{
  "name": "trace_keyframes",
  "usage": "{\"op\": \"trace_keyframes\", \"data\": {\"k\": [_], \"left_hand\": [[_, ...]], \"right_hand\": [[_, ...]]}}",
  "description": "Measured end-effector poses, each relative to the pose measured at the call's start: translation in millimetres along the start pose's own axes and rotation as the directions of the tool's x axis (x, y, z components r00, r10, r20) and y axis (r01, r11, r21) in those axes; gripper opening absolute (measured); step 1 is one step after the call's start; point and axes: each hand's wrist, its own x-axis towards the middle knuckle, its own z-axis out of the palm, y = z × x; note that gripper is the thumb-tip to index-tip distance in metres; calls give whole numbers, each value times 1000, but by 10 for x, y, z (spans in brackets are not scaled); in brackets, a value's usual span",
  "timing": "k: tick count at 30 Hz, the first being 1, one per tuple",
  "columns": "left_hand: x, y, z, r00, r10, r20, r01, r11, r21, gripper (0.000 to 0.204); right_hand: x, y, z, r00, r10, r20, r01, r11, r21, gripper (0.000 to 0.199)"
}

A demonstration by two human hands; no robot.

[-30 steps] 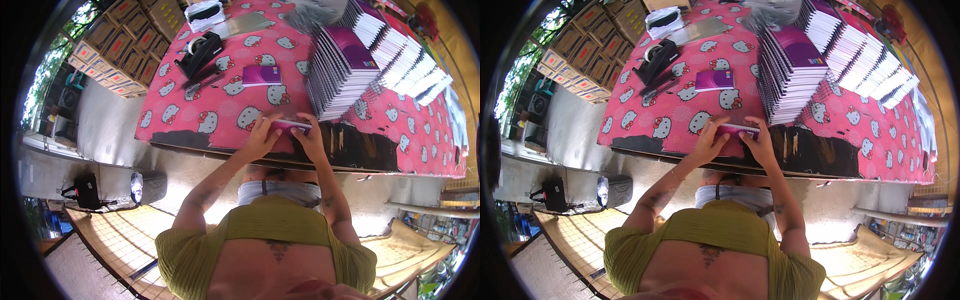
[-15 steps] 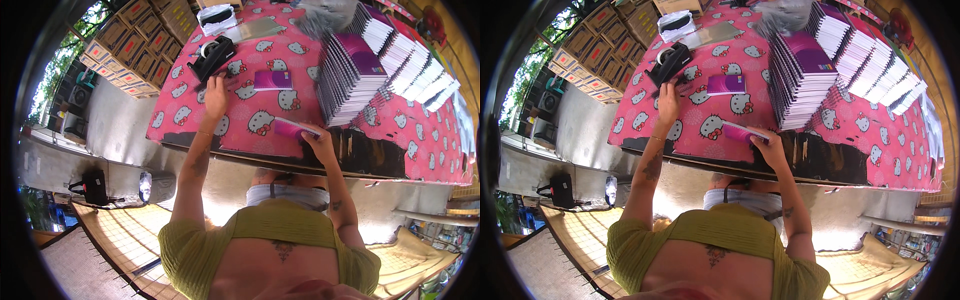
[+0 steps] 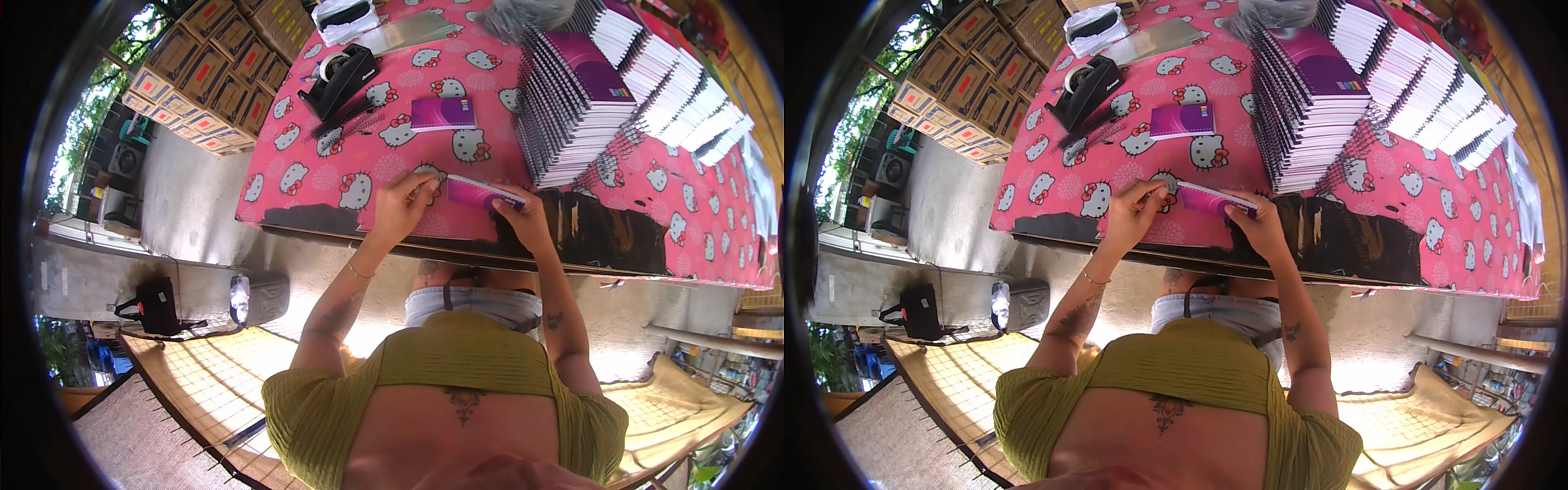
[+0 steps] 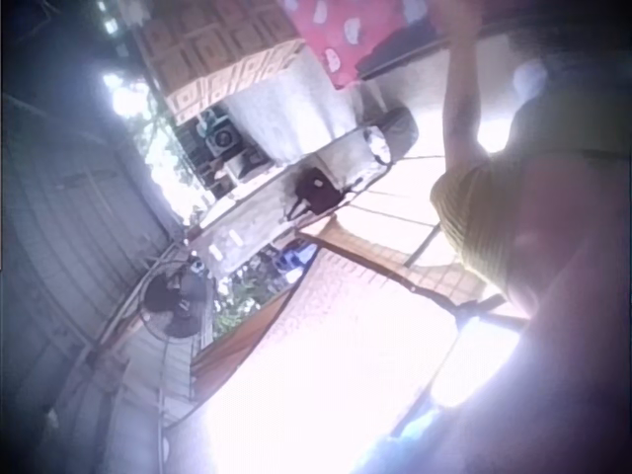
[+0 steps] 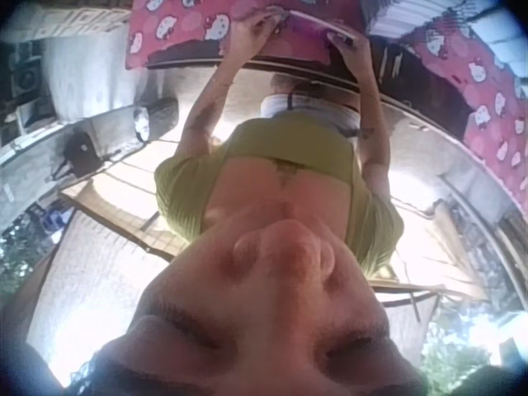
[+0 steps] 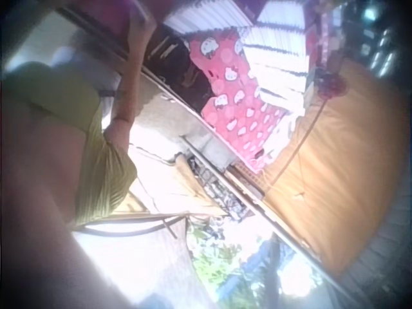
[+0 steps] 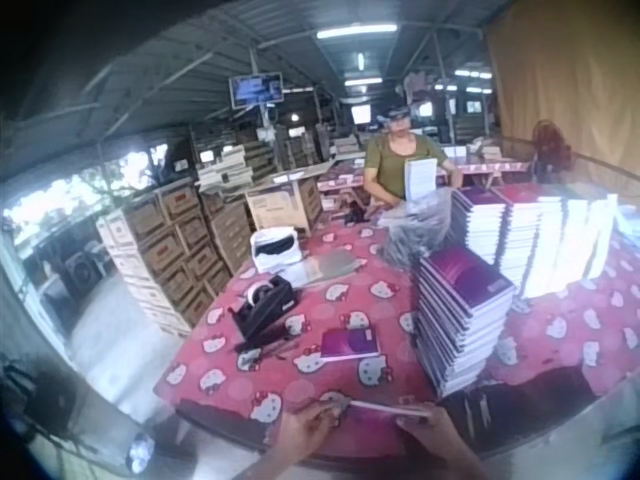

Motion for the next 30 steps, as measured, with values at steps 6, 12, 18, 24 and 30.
{"op": "trace_keyframes", "data": {"k": [6,12,18,24,30], "left_hand": [[127,-50,-8,996,80,47,-81,996,36,17],[320,-180,-94,917,119,381,-157,985,71,25],[427,-84,-46,891,142,432,-176,984,40,21],[410,-73,38,894,135,427,-241,949,204,26],[-39,123,421,943,175,281,-316,733,602,68]], "right_hand": [[-1,54,14,999,-40,-5,40,999,25,25],[-1,61,19,999,-38,-1,38,998,46,25],[-13,30,20,1000,-23,-8,23,999,35,26],[-22,-1,23,1000,-20,-14,21,1000,17,27],[-72,-92,89,993,-31,-112,30,999,-12,26]]}}
